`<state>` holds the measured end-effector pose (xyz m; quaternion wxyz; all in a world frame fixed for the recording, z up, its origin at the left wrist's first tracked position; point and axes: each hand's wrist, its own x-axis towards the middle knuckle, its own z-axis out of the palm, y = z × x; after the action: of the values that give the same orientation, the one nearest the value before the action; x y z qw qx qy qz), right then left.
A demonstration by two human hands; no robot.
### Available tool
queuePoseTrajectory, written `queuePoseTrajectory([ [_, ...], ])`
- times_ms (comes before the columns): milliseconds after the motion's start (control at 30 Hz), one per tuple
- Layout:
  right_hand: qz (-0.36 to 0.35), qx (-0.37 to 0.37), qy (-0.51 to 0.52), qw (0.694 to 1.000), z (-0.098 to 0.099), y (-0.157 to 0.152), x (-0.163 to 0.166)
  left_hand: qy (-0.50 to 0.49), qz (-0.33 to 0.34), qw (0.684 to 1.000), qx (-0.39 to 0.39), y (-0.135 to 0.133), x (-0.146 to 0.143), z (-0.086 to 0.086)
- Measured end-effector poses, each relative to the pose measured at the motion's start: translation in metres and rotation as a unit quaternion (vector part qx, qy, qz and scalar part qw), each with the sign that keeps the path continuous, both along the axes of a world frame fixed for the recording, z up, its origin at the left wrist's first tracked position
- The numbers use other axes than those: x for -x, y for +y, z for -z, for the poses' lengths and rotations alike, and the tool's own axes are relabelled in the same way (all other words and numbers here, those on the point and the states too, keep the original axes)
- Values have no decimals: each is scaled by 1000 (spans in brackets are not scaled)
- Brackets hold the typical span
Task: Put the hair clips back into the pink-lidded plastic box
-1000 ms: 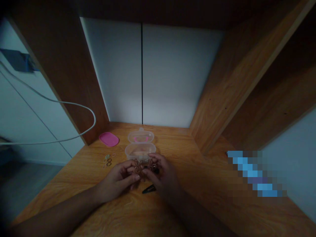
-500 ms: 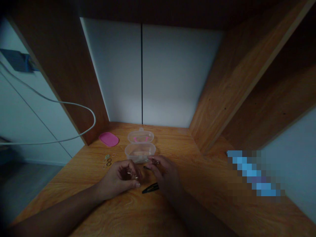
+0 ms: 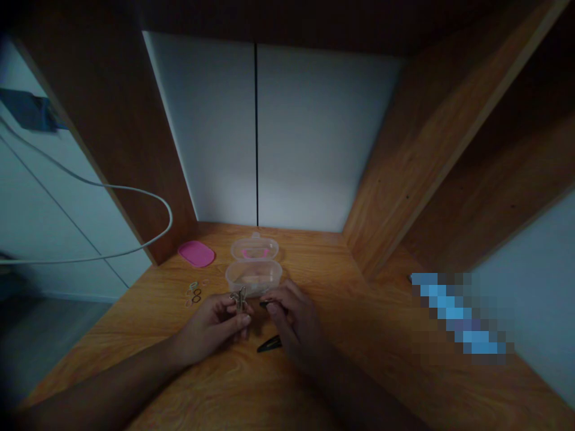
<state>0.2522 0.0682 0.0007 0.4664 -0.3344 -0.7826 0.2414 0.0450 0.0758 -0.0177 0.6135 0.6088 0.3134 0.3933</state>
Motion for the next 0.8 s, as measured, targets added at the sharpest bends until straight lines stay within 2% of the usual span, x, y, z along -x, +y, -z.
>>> queuePoseTrajectory([
  [167, -15, 23, 24, 999, -2, -3, 1, 37, -15, 997, -72, 0, 2, 0],
  [367, -31, 45, 37, 998, -7, -9, 3, -25, -10, 1000, -12, -1, 2, 4],
  [567, 9, 20, 7, 1000, -3, -2, 2, -59, 12, 998, -13, 0, 1, 4],
  [700, 41, 3, 11, 999, 5, 8, -2, -33, 12, 999, -33, -1, -1, 0],
  [800, 64, 23, 52, 996, 10, 10, -2, -1, 0, 999, -52, -1, -1, -3],
])
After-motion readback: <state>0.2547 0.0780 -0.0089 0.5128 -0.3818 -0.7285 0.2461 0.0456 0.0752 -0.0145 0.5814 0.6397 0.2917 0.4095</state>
